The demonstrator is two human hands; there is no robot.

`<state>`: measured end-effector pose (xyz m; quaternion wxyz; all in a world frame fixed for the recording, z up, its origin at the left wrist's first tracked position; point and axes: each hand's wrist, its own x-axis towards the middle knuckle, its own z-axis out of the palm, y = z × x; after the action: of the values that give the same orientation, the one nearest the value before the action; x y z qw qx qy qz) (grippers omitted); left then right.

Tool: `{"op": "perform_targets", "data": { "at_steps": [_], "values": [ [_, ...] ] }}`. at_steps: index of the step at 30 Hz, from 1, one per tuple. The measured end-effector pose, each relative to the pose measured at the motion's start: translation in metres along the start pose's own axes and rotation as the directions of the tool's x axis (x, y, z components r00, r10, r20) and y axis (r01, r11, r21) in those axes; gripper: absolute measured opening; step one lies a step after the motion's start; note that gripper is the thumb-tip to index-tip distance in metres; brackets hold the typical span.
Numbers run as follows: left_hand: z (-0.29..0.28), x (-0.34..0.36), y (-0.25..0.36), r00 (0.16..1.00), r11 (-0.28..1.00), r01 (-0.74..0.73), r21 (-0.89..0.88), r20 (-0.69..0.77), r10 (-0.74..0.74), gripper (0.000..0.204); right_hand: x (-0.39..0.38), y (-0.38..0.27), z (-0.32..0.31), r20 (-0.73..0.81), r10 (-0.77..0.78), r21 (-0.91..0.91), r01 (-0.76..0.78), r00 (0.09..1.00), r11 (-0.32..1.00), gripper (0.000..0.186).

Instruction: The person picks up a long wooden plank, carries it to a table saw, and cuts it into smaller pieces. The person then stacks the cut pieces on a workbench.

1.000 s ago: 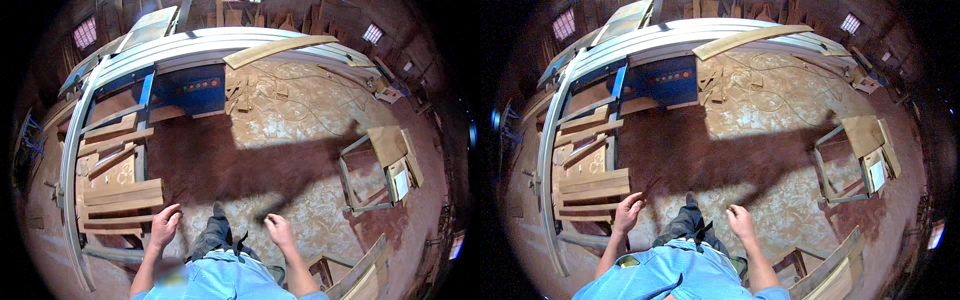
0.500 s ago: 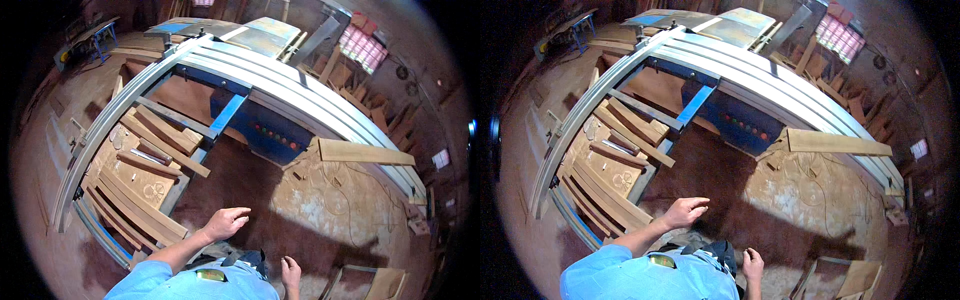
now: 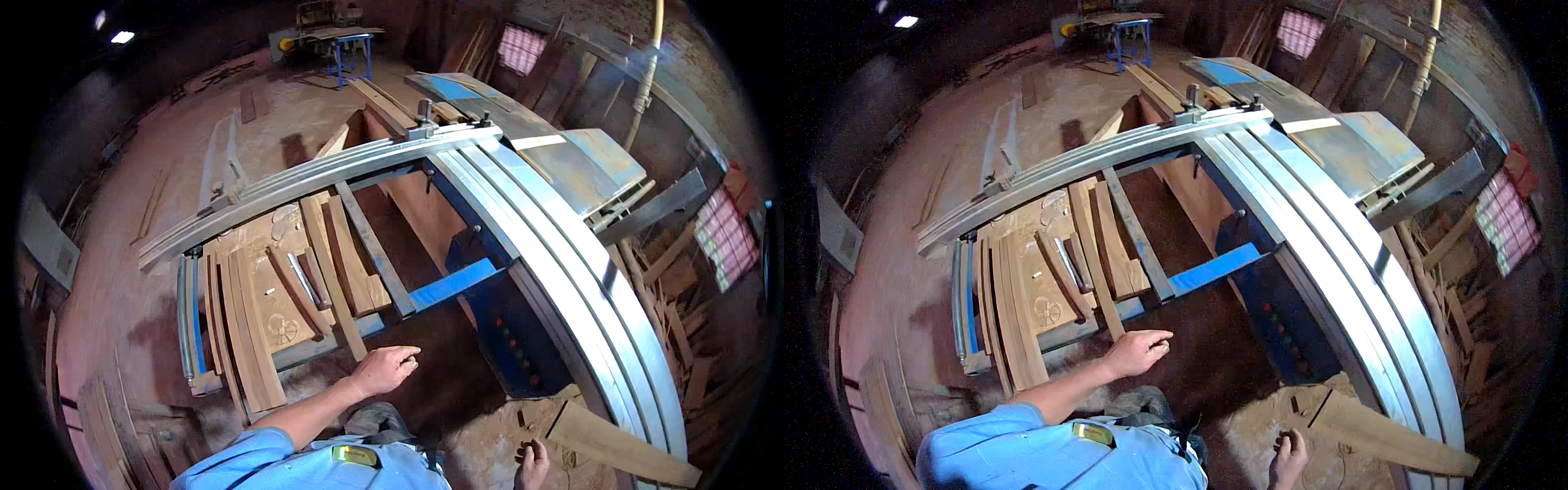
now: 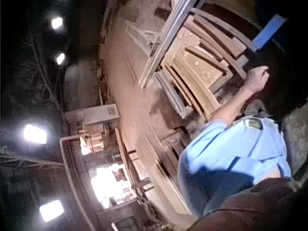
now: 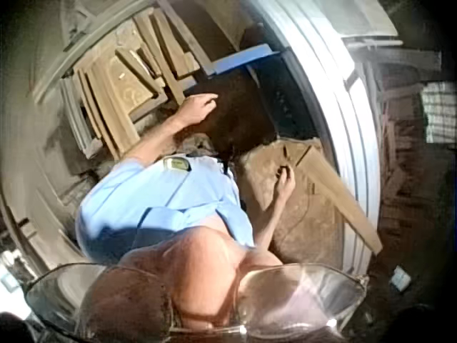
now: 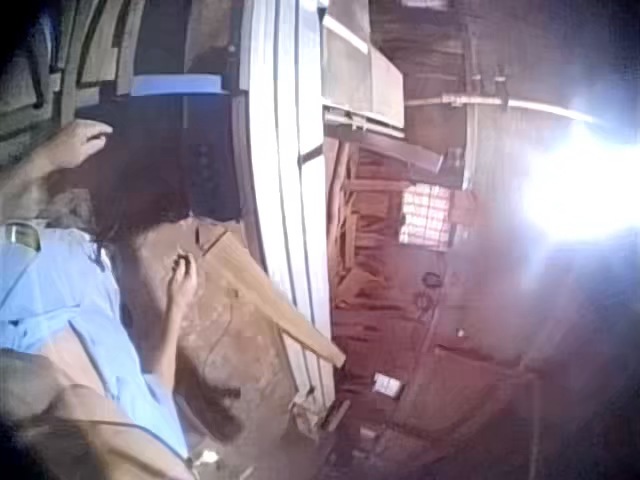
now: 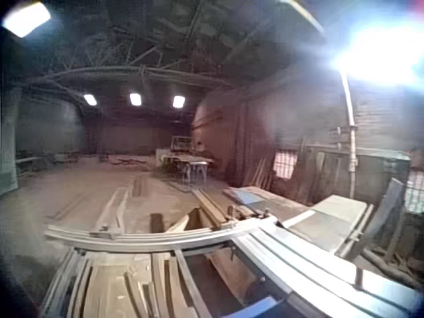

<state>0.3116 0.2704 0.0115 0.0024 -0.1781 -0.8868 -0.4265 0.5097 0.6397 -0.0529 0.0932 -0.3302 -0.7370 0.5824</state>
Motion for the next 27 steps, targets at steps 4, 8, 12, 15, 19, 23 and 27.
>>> {"op": "perform_targets", "data": {
  "at_steps": [4,8,12,15,19,23,27],
  "values": [
    [0.012,0.032,-0.002,0.998,0.997,0.044,0.058,0.038,-0.046,0.035,0.115,-0.065,-0.006,0.121,-0.271,-0.096,0.283,0.955,0.954,0.026],
    [0.017,0.076,-0.017,0.998,0.988,0.064,0.14,0.013,-0.067,0.037,0.208,-0.137,0.009,0.219,-0.413,-0.159,0.45,0.884,0.879,0.027],
    [0.025,0.112,-0.025,0.996,0.975,0.082,0.207,0.013,-0.086,0.04,0.283,-0.193,0.029,0.226,-0.465,-0.427,0.516,0.856,0.743,0.026],
    [0.028,0.127,-0.025,0.998,0.972,0.043,0.23,0.029,-0.051,0.042,0.343,-0.224,0.047,0.28,-0.539,-0.521,0.597,0.794,0.609,0.025],
    [0.028,0.147,-0.029,0.995,0.961,0.056,0.271,0.065,-0.077,0.049,0.434,-0.265,0.086,0.343,-0.568,-0.633,0.631,0.748,0.449,0.026],
    [0.036,0.18,-0.031,0.97,0.931,0.17,0.324,0.112,-0.216,0.056,0.546,-0.302,0.144,0.441,-0.514,-0.666,0.652,0.736,0.361,0.029],
    [0.04,0.224,-0.034,0.881,0.883,0.334,0.33,0.222,-0.417,0.062,0.668,-0.334,0.209,0.445,-0.455,-0.66,0.625,0.772,0.416,0.03]
  ]
}}
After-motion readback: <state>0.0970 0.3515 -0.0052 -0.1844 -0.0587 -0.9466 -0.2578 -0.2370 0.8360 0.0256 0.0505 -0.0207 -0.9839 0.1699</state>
